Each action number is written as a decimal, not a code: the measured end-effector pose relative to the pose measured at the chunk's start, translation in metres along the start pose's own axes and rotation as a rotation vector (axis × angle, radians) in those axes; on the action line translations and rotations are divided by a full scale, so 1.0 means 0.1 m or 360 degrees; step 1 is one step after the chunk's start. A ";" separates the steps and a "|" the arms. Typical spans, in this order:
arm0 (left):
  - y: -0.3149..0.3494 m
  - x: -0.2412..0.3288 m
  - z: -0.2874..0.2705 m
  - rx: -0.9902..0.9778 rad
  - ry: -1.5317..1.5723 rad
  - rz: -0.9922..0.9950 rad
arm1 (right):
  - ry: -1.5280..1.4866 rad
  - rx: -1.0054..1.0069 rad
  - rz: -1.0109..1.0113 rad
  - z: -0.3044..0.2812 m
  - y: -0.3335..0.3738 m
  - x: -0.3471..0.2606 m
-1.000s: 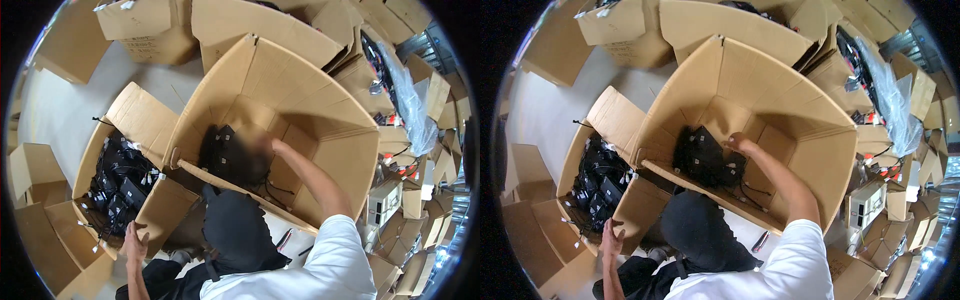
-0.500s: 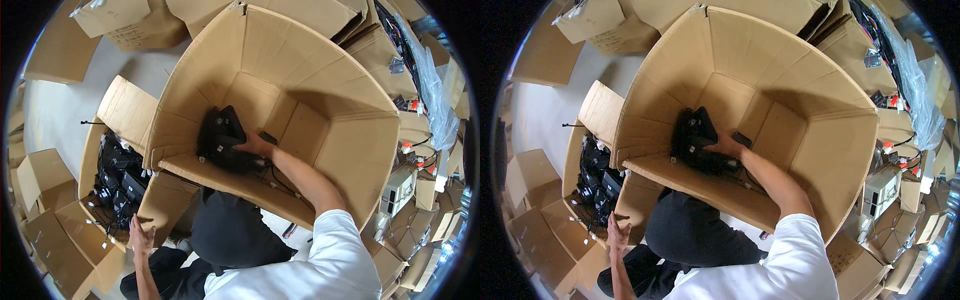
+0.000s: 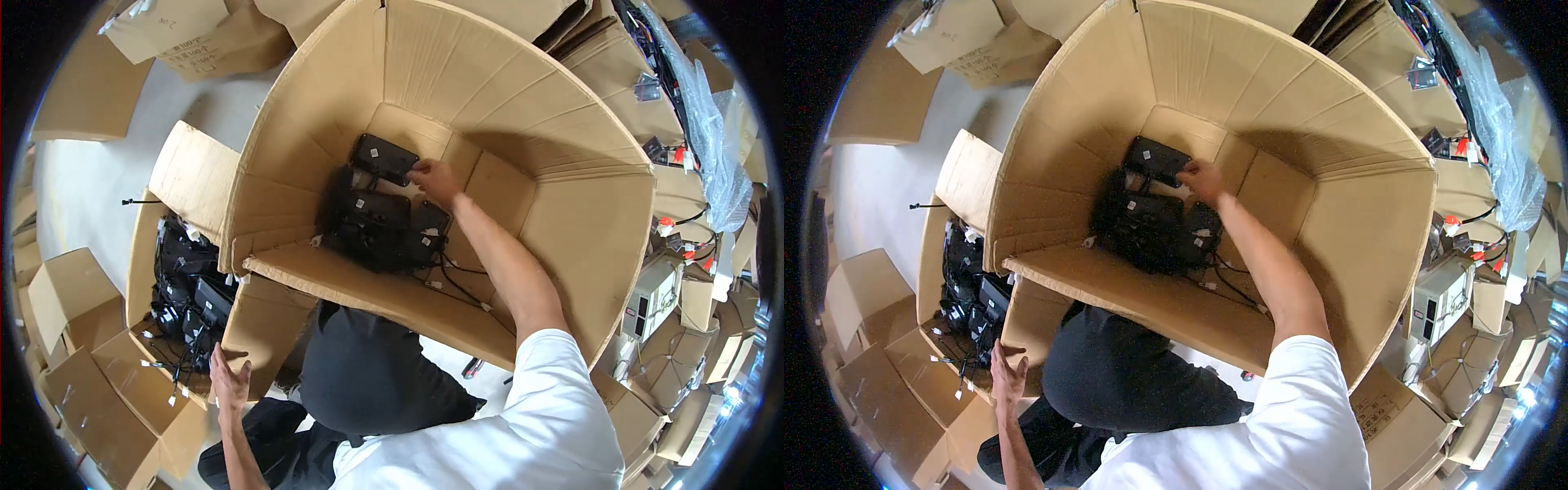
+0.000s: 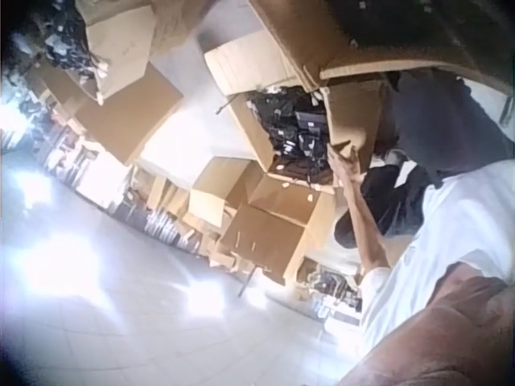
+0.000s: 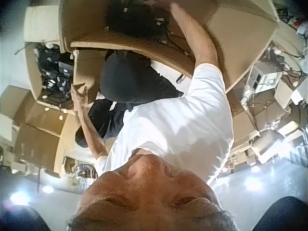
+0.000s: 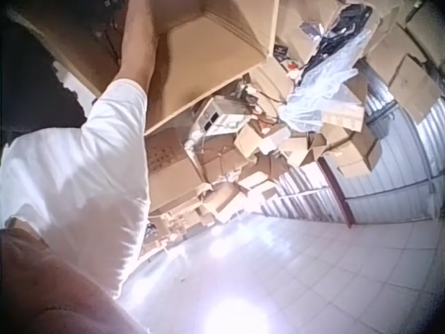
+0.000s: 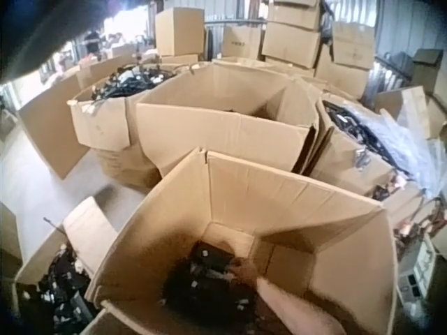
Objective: The person packs rearview mirror monitors into cardboard boxes by hand.
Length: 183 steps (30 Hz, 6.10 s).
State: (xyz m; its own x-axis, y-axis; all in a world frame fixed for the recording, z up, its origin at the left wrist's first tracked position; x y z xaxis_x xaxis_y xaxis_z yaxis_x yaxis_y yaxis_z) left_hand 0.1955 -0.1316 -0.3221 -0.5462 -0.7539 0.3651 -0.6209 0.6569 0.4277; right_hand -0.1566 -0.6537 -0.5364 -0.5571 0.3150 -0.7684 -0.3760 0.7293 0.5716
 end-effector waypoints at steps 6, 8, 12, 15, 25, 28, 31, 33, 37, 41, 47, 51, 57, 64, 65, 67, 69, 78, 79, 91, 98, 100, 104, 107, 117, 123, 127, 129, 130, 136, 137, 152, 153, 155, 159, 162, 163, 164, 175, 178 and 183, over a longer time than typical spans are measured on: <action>0.02 0.06 -0.07 -0.0053 0.0093 -0.0025 | 0.0574 -0.0259 -0.0515 0.87 0.39 -0.34; 0.02 0.07 -0.09 -0.0005 0.0045 -0.0012 | 0.1002 -0.0535 -0.0387 0.87 0.34 -0.37; -0.02 0.05 -0.01 0.0001 0.0108 0.0031 | 0.1190 -0.0657 -0.0337 0.76 0.20 -0.13; 0.01 0.06 0.00 0.0034 0.0039 0.0053 | 0.0849 -0.0748 -0.0536 0.88 0.36 -0.08; 0.01 -0.13 -0.05 -0.0009 0.0184 0.0091 | 0.1348 -0.0007 -0.0422 -0.03 0.11 -0.28; -0.05 0.05 0.01 0.0012 0.0137 0.0058 | 0.1450 0.0066 -0.0332 -0.24 0.08 -0.02; -0.04 0.05 -0.01 -0.0037 0.0172 0.0119 | 0.1316 0.0134 -0.0259 -0.28 0.12 0.10; -0.05 0.04 -0.03 -0.0031 0.0229 0.0108 | 0.1220 0.0152 -0.0214 -0.29 0.13 0.02; -0.03 0.10 -0.02 -0.0060 0.0157 0.0035 | 0.0636 0.0001 -0.0228 -0.38 0.10 -0.23; -0.05 0.03 -0.03 0.0049 0.0058 0.0136 | 0.0081 0.0148 -0.0305 -0.26 -0.10 -0.58; -0.13 0.10 0.05 0.0032 0.0094 0.0172 | 0.0032 -0.0400 -0.0256 0.33 -0.43 -0.59; -0.18 0.12 0.10 0.0039 0.0053 0.0022 | 0.0562 -0.0455 -0.0397 0.53 -0.27 -0.46; -0.12 0.40 -0.26 0.0018 0.0240 0.0185 | 0.0710 -0.0230 -0.0338 0.35 0.46 -0.96; 0.03 2.06 -1.53 0.0525 0.0745 0.0767 | 0.1149 0.0019 -0.1358 -0.27 2.36 -3.22; 0.08 2.34 -1.66 0.0522 0.0892 0.0912 | 0.1171 0.0072 -0.1567 -0.28 2.75 -3.52; 0.22 2.79 -1.90 0.0503 0.1144 0.1208 | 0.1177 0.0051 -0.1832 -0.19 3.48 -4.04; 0.43 3.14 -2.11 0.0419 0.1306 0.1487 | 0.1173 -0.0052 -0.1960 -0.03 3.98 -4.32; 1.00 1.76 -2.48 0.0313 0.2164 0.0968 | 0.0995 -0.0802 -0.2260 0.87 4.98 -4.67; 1.01 1.36 -2.46 0.0325 0.2628 0.0957 | 0.1050 -0.0866 -0.2234 0.95 4.97 -4.64; 1.70 0.96 -1.39 -0.0357 0.3575 0.0922 | 0.0959 -0.2150 -0.2470 2.88 5.94 -4.22; 1.89 0.45 -1.23 0.0027 0.3567 0.0906 | 0.0277 -0.1644 -0.1229 3.26 4.97 -3.69; 2.04 0.13 -1.31 0.0765 0.3486 0.0647 | -0.0057 -0.1795 -0.0896 3.22 4.96 -3.34; 2.22 0.18 -1.32 0.1266 0.2199 0.0469 | -0.0218 -0.1164 -0.0660 3.16 4.72 -2.65; 2.37 0.51 -1.41 0.1338 0.1575 0.0643 | -0.0344 -0.0932 -0.0399 3.13 4.56 -2.31; 2.28 0.41 -0.66 0.0326 0.2442 0.0102 | 0.0553 -0.0839 -0.1256 2.81 4.89 -2.89; 2.26 0.70 -0.77 -0.0215 0.1799 0.0131 | 0.0376 -0.1262 -0.1295 3.07 4.84 -2.90; 2.07 0.39 -1.30 0.0435 0.2610 0.0140 | -0.0164 -0.1653 -0.0885 3.17 4.91 -2.94; 1.83 0.18 -1.58 0.0744 0.2778 0.0221 | 0.0562 -0.2052 -0.0712 3.26 5.14 -2.72; 1.63 0.21 -1.78 0.0820 0.2771 0.0290 | 0.0551 -0.2031 -0.0705 3.19 5.09 -2.81; 0.25 0.04 -1.44 0.0485 0.2713 0.0143 | 0.0099 -0.1156 -0.0774 2.46 4.14 -4.06; 0.00 0.10 -1.33 0.0455 0.2637 0.0140 | 0.0209 -0.0920 -0.0946 2.35 4.05 -4.20; -1.59 -0.27 0.53 0.0188 0.1785 -0.0696 | 0.1179 -0.0538 -0.1681 2.26 4.01 -4.18; -1.59 -0.24 0.54 0.0184 0.1783 -0.0701 | 0.1200 -0.0527 -0.1718 2.26 4.03 -4.19; -1.57 -0.18 0.48 0.0117 0.1360 -0.0608 | 0.1212 -0.0523 -0.1764 2.28 4.05 -4.21; -1.54 -0.06 0.38 0.0008 0.0963 -0.0570 | 0.1303 -0.0634 -0.1859 2.36 4.14 -4.18; -1.46 0.15 0.26 0.0089 0.0522 -0.0626 | 0.1425 -0.0649 -0.1929 2.40 4.21 -4.15; -1.49 0.14 0.23 0.0043 0.0518 -0.0571 | 0.1419 -0.0642 -0.1961 2.42 4.23 -4.17; -1.47 0.14 0.21 -0.0020 0.0514 -0.0511 | 0.1421 -0.0633 -0.1974 2.43 4.25 -4.15; -1.48 1.18 -0.23 0.0236 0.0369 0.0926 | 0.1451 -0.0702 -0.2157 2.44 4.48 -4.07; -1.58 1.23 -0.25 0.0499 -0.0004 0.0812 | 0.1440 -0.0796 -0.2155 2.45 4.48 -4.03; -1.91 0.79 -0.05 0.0455 0.0853 0.0529 | 0.1509 -0.0813 -0.2078 2.45 4.40 -4.03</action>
State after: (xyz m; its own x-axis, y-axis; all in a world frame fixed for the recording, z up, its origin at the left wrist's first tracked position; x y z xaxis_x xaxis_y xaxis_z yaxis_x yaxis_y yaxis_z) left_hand 0.2736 -0.3165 -0.3712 -0.4255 -0.3632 0.8289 -0.6327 0.7743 0.0145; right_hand 0.0837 -0.3105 -0.0455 0.1519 -0.8818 -0.4466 -0.9882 -0.1270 -0.0854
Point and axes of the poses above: each hand's wrist, its own y-axis away from the middle knuckle, its own z-axis out of the palm, x = y × z, the point moved 9 cm from there along -y, towards the middle knuckle, and after that the axes turned 12 degrees about y, right-handed, at the moved point
